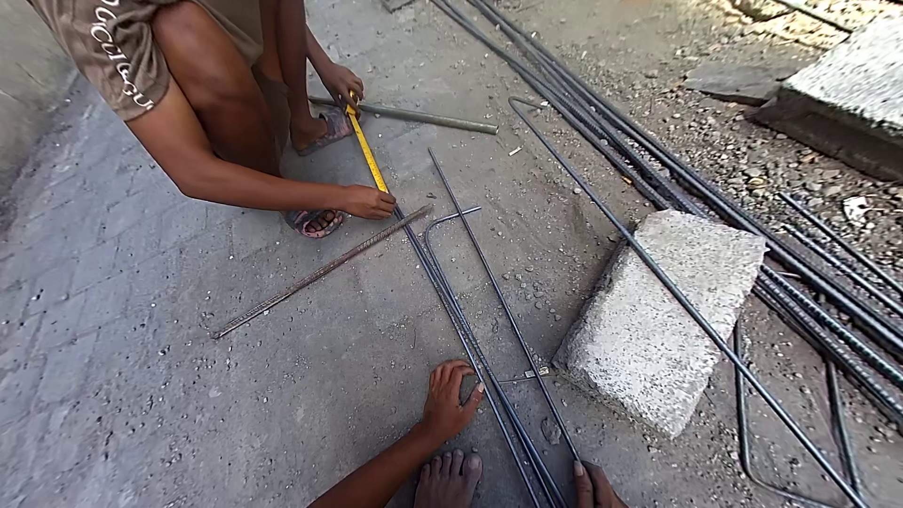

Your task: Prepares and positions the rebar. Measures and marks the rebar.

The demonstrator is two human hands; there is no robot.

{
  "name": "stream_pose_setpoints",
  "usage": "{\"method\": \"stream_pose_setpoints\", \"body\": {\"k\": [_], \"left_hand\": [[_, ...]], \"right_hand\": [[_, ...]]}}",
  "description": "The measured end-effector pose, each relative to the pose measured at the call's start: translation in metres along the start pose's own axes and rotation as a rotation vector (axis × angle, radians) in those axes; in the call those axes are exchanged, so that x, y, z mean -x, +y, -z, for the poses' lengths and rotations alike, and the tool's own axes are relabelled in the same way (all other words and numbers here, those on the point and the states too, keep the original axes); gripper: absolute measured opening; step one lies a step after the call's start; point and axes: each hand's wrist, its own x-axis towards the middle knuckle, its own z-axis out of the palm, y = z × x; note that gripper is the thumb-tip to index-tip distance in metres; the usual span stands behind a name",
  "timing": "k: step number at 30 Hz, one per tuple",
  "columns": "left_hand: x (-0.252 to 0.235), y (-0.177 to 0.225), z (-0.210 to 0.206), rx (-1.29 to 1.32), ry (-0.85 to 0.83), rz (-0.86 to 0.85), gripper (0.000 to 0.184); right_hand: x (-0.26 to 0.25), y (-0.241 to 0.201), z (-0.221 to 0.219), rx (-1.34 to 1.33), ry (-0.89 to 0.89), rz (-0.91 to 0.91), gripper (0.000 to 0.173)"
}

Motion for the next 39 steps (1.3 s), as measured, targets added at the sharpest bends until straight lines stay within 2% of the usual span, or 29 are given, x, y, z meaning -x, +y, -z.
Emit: {"method": "stream_pose_setpoints", "body": {"k": [39], "left_hand": [[-0.0001,-0.0001,-0.0014,-0.020,0.014,-0.007,0.039]], "right_hand": [[0.0002,0.0008,0.0022,-0.026,-0.004,0.010,0.046]]}}
